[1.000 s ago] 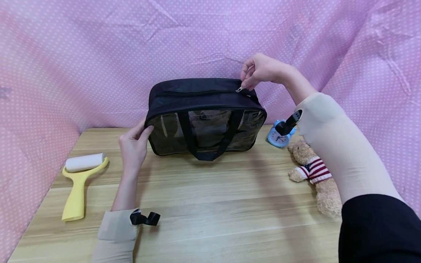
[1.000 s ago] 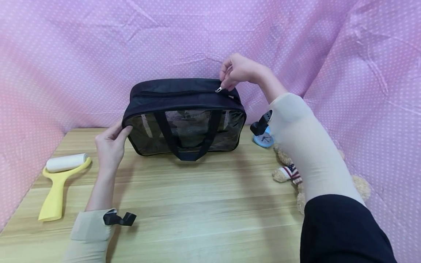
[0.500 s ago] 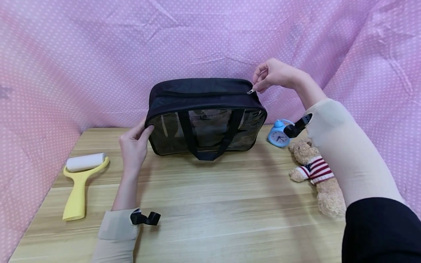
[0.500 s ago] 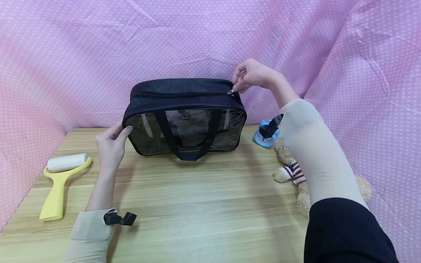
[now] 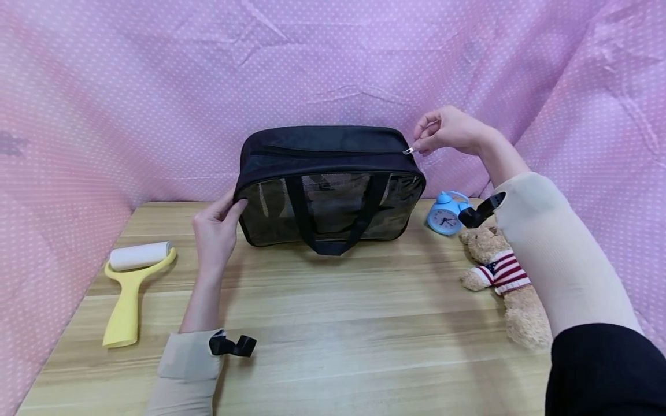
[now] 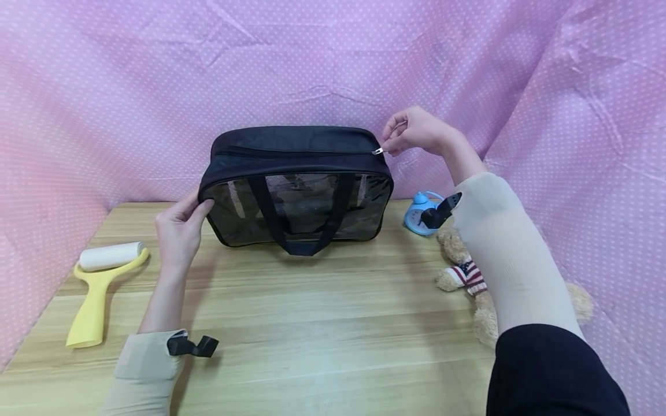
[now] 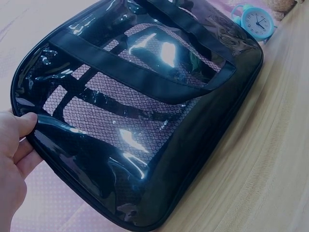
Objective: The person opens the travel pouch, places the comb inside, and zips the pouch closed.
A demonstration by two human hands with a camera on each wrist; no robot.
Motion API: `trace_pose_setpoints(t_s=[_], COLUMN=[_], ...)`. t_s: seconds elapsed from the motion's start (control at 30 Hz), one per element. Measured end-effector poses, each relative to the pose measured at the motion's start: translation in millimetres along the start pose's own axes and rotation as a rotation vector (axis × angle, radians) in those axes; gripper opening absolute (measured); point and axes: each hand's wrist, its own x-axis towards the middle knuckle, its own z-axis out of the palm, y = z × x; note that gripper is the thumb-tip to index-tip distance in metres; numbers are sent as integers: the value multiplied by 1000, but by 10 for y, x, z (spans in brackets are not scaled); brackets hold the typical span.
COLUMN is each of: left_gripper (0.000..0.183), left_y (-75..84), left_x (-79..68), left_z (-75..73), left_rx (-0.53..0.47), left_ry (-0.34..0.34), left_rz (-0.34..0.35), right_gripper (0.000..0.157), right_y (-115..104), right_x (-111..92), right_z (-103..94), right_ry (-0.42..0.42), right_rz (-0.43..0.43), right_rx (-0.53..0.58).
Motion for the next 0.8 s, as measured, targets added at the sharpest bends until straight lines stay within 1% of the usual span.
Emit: trace_pose_setpoints(t_s=[0.17,0.3,0.43,0.6,0.7,0.8], left_gripper=[27,27,27,28,28,28], left_y=[6,2,-1,5,3,2], left_x=[9,14,10,5,5,6], left_z=[7,2,-4,-9,-12,-12], left_rx=[0,-5,0,1,-8,-10], left_ry=[-5,-3,-6,-8,-10,-14], left_rz=[-4,-2,-3,1,7,11], right_gripper=[12,13,10,10,12,11], right_y=[115,189,263,384,453,523], right_x=[-52,-60,-61,-54,-50,-62], right_z=[-33,-40,-17,29,48,57], right_ry=[12,4,13,17,19,32], right_rz=[16,22,13,8,1,1], right_rx=[-13,2,60,174,211,222])
